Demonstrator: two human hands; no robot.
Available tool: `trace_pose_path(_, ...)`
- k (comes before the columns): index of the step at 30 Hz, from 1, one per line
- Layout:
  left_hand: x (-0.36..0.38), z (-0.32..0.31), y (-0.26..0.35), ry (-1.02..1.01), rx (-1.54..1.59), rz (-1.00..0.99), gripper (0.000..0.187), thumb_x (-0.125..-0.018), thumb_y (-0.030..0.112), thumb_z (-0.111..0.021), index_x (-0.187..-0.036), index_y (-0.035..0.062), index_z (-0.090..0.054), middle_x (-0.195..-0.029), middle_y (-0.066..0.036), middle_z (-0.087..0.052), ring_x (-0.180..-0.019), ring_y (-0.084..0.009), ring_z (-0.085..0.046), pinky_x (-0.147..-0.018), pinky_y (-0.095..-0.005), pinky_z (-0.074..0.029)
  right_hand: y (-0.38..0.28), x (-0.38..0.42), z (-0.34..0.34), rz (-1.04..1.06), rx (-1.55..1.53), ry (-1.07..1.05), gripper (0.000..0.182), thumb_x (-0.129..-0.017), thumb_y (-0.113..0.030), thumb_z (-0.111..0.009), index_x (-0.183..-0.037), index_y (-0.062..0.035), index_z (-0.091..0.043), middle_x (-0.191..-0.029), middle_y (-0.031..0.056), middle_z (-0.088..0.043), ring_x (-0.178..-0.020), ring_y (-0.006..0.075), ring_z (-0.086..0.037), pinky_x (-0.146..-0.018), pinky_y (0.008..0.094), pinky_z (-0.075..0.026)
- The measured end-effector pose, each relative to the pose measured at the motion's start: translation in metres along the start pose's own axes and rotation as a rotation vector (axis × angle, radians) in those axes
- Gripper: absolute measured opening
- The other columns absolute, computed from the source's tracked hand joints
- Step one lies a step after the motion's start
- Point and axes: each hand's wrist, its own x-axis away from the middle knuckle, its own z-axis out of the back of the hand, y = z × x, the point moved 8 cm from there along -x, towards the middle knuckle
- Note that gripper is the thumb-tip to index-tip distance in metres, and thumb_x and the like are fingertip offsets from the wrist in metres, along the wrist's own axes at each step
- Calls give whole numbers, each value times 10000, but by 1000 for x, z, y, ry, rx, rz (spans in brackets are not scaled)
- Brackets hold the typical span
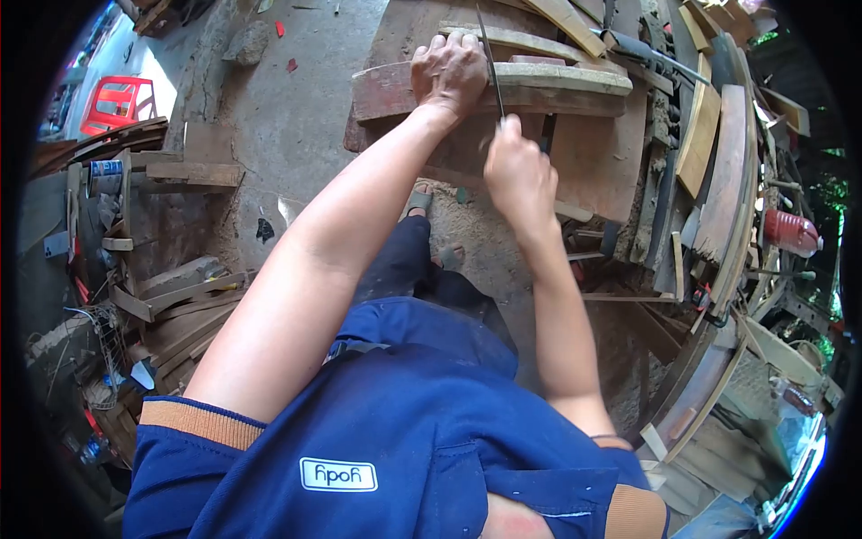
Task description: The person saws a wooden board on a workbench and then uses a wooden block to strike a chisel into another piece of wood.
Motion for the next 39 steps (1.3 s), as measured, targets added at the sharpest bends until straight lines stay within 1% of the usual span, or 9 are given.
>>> trace_pose_path(3, -2, 0, 5, -39, -25, -14, 247, -897, 233, -461, -935, 94, -661, -1019, -77, -677, -1002, -262, -632, -841, -420, -466, -4, -55, -6, 12, 20, 72, 157, -919, -115, -435, -956, -16, -551, -771, 241, -694, -747, 393, -710, -659, 482, -581)
trace_pose_path(10, -3, -2, 3, 1, -2, -3, 232, -893, 238, -475, -923, 98, -658, -1005, -80, -676, -980, -254, -633, -826, -418, -473, 7, 7, -4, -47, 20, -17, 138, -938, -141, -440, -954, -37, -530, -730, 234, -687, -698, 396, -704, -611, 527, -568)
trace_pose_path(14, -2, 1, 7, -40, -32, -11, 221, -883, 233, -486, -921, 99, -657, -997, -79, -673, -981, -250, -632, -822, -415, -473, -4, -56, -7, 0, -19, 30, 159, -924, -112, -431, -979, -5, -535, -811, 255, -695, -791, 401, -706, -695, 484, -578)
trace_pose_path(16, -4, 0, 4, -45, -16, 0, 218, -882, 229, -484, -919, 101, -657, -1000, -78, -673, -979, -250, -631, -821, -417, -473, -3, -57, -8, 0, -29, 61, 158, -927, -120, -436, -976, -4, -532, -779, 266, -685, -772, 410, -704, -681, 513, -571)
trace_pose_path(20, -4, -1, 5, -17, -16, 2, 230, -931, 279, -479, -921, 109, -633, -982, -79, -668, -950, -275, -637, -801, -436, -477, 6, 7, -1, -44, -70, 8, 140, -935, -136, -450, -951, -14, -516, -711, 278, -663, -730, 426, -697, -655, 571, -551)
trace_pose_path(25, -2, 0, 6, -3, -15, -21, 205, -914, 250, -478, -913, 100, -618, -989, -89, -662, -951, -286, -632, -805, -444, -475, 0, -59, -12, -9, -32, 57, 159, -934, -131, -428, -965, -23, -541, -788, 264, -687, -769, 419, -700, -672, 522, -571)
trace_pose_path(30, -2, -3, 3, -35, -4, 1, 228, -921, 279, -479, -931, 103, -623, -996, -88, -660, -959, -279, -630, -806, -439, -478, 7, 6, -5, -51, -41, -25, 159, -943, -142, -427, -991, -21, -518, -753, 281, -674, -746, 417, -700, -663, 542, -563)
trace_pose_path(35, -2, -2, 5, -43, -26, -26, 237, -938, 274, -461, -933, 101, -622, -1007, -85, -660, -961, -279, -632, -811, -439, -481, 1, -43, -7, -9, -27, 33, 178, -935, -129, -423, -999, -12, -542, -800, 253, -694, -777, 405, -705, -688, 502, -573)
trace_pose_path(39, -1, 2, 6, -54, -28, -21, 230, -935, 273, -464, -928, 104, -621, -1006, -84, -661, -958, -280, -633, -809, -440, -481, 1, -32, -6, -16, -28, 56, 169, -928, -128, -437, -999, -16, -541, -762, 249, -688, -751, 408, -704, -662, 515, -571)
